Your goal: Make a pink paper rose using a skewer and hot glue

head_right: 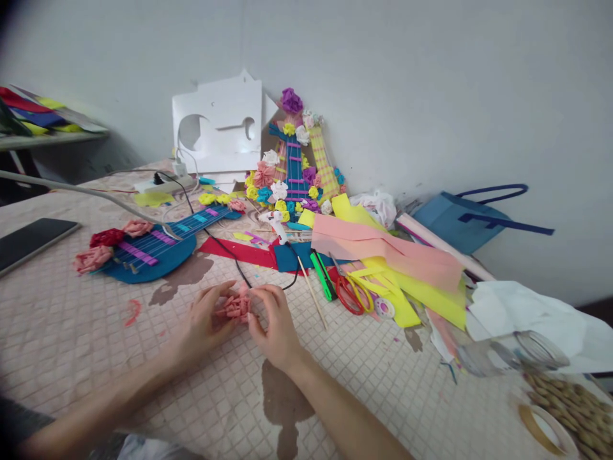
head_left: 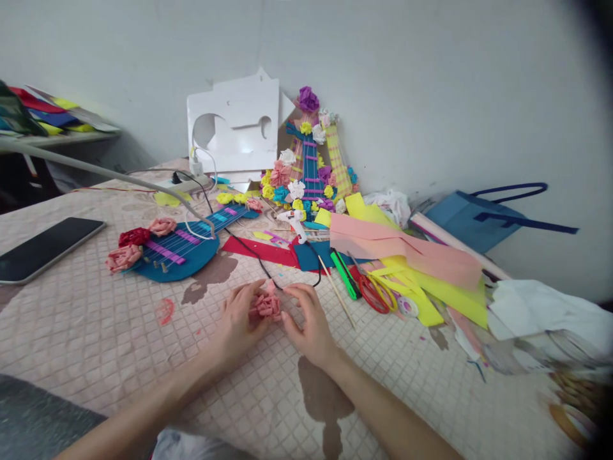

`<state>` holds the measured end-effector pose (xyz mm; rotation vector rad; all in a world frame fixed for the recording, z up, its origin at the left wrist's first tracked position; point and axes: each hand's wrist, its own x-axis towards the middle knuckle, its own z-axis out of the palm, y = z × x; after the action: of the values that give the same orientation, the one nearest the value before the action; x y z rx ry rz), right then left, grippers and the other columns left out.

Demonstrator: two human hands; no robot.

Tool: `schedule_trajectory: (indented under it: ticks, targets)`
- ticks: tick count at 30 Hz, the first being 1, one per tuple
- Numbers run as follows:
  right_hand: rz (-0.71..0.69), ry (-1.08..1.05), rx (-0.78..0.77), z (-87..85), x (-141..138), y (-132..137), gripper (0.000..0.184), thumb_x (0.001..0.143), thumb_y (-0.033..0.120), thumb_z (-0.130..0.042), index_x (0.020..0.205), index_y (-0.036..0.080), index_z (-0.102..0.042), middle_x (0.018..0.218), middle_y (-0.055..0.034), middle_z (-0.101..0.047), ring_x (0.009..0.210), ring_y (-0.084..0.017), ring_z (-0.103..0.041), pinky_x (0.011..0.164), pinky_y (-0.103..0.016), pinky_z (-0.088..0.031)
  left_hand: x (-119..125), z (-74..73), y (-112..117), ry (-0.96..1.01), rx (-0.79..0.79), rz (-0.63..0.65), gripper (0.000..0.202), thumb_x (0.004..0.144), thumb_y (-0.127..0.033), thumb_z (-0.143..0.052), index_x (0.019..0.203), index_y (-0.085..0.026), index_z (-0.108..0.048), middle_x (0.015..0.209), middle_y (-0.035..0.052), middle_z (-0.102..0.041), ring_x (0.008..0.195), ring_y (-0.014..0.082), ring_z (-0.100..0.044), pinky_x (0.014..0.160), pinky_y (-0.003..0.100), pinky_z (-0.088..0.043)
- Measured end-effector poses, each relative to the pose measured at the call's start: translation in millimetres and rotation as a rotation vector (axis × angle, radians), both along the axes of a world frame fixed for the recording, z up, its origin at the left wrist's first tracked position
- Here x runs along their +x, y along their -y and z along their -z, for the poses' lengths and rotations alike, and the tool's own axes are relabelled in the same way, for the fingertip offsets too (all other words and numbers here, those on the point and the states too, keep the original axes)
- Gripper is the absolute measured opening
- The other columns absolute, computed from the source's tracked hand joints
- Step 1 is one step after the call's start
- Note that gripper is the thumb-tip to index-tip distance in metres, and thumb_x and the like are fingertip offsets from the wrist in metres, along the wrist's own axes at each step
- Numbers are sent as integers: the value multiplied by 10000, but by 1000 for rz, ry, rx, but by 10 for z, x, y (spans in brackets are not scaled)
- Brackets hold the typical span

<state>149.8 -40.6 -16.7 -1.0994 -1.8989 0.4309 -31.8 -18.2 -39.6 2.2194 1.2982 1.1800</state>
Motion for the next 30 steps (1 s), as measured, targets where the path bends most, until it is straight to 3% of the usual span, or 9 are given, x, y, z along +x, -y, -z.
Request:
schedule_trajectory:
  ticks: [4,9,21,30]
  targets:
    - [55,-50,36,-22,92,-47,407,825,106,-488,1210,237,-498,1131,-85,-522,973,-192,-559,768,-333,-497,-5,-7,1,16,7,6,538,778,-184,-591,1282,-197,-402,1069,82,-621,1066,273,-514,877,458,-454]
    - [85,-82,23,-2,160,-97,364,827,95,-478,1163,229,-525,1094,-79,-542,887,-168,-578,703,-300,-493,-6,-19,15,22,-28,14,559,773,-174,-590,1296,-206,-394,1082,82,-614,1089,273,-510,884,464,-467]
    - [40,-36,-14,74,179,-128,244,839,111,-476,1024,210,-602,941,-54,-624,861,-169,-599,698,-277,-498,1,-9,16,60,-42,18,533,779,-178,-565,1288,-210,-412,1082,89,-610,1105,272,-518,891,468,-478]
    - [84,-8,-37,140,218,-314,347,839,101,-453,1153,211,-551,1054,-79,-592,954,-180,-588,788,-314,-508,66,12,33,59,35,54,519,814,-309,-643,1272,-208,-421,1071,93,-613,1056,276,-534,886,468,-476]
